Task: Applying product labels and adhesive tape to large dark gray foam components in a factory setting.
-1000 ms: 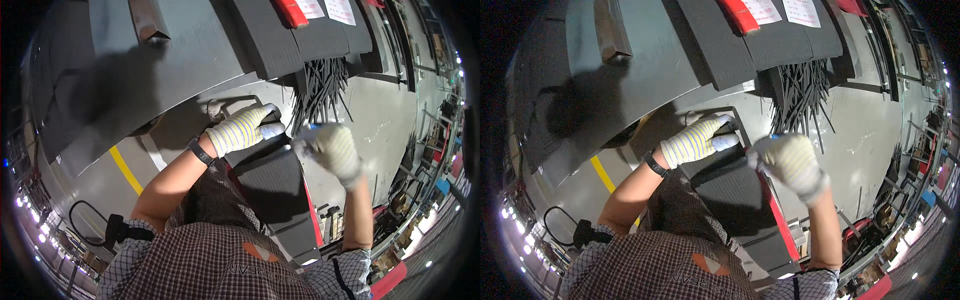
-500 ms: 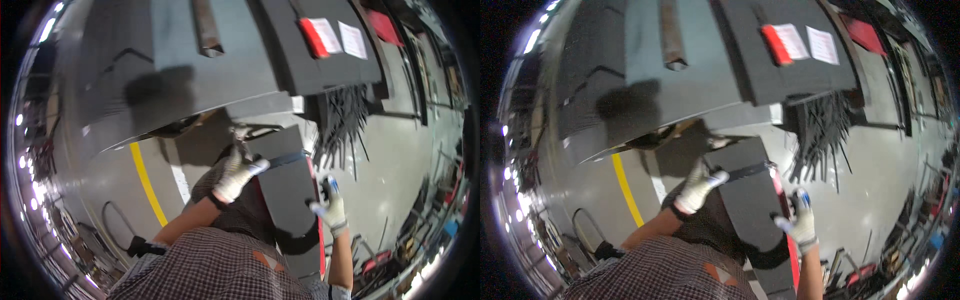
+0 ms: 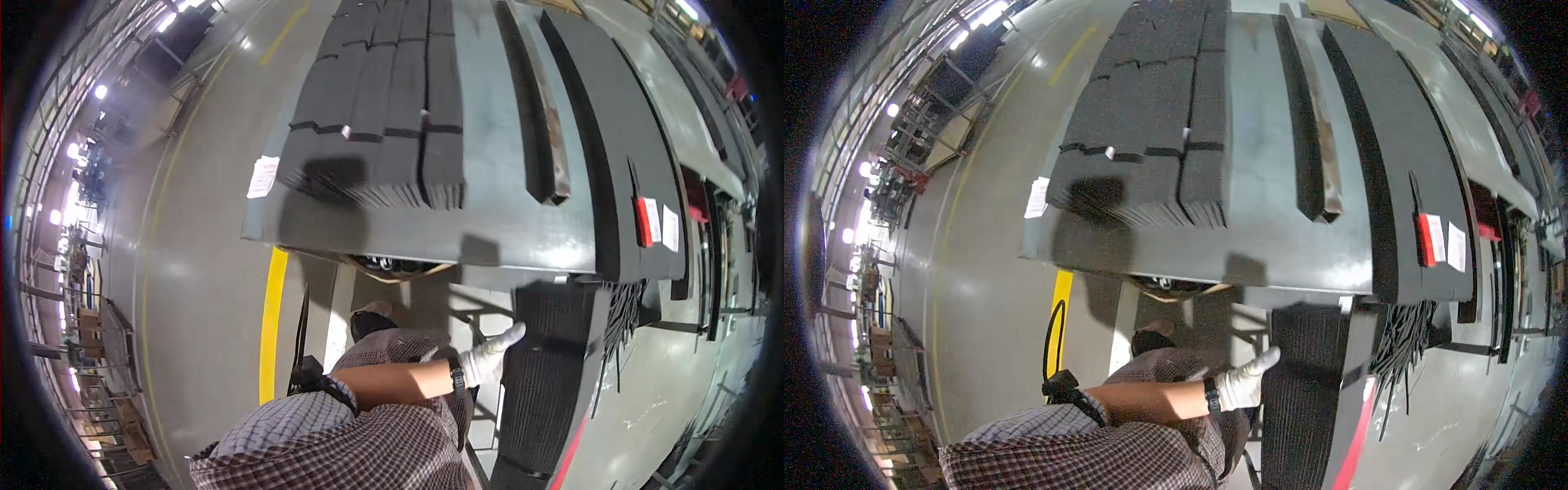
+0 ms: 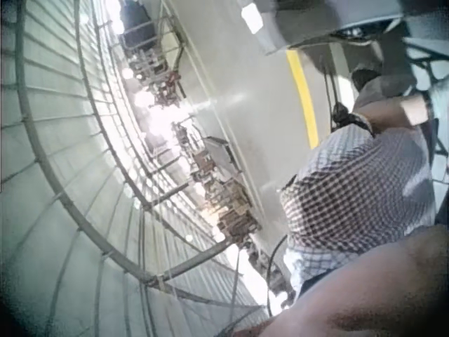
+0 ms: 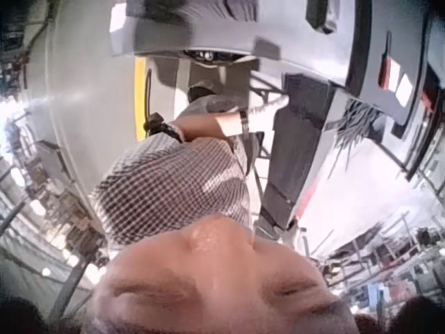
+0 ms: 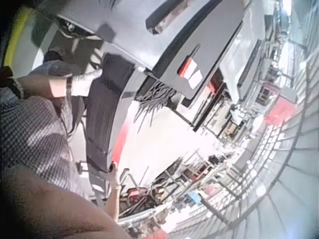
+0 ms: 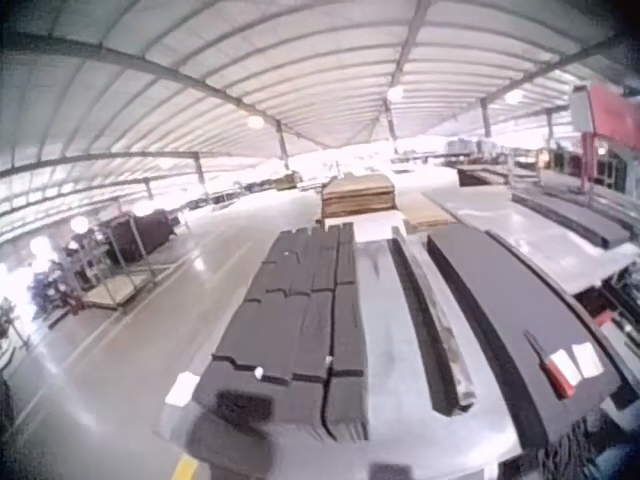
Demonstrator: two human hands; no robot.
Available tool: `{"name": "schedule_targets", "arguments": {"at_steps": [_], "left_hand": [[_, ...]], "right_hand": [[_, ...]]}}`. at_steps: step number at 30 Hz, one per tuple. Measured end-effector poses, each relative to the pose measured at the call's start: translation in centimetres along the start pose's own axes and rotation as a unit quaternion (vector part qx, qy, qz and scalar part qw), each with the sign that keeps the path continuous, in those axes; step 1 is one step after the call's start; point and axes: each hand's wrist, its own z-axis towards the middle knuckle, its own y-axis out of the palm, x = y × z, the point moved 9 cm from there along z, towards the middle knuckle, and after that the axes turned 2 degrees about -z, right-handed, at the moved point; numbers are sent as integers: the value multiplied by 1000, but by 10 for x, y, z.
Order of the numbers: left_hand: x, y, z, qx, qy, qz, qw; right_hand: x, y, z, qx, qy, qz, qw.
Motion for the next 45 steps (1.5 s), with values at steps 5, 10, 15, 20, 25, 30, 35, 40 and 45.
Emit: {"name": "schedule_targets", "arguments": {"at_steps": [5,10,15,20,25,30,35,40,45], "left_hand": [[108,101,-105,-121,142,221,957],[194,117,-195,-109,121,299,940],[381,128,-277,44,306,249,918],[499,92,-344,185,379,223,879],[624,124,-366,150,397,329,844],[687,82,-357,238,302,356,852],[629,77,-413,355,368,546,664],[633,81,-404,333,350,618,620],[642,93,-403,376,383,658,528]], "right_hand": [[-147,61,-10,235,-213,107,942],[-381,189,-5,228,-305,-49,924],[-363,304,40,146,-301,42,942],[-408,374,65,73,-330,37,940],[-505,439,97,182,-429,-165,869],[-612,474,117,285,-497,-250,780],[-609,496,161,213,-487,-328,781],[-588,503,174,78,-464,-292,832],[-600,502,158,70,-548,-263,791]]}}
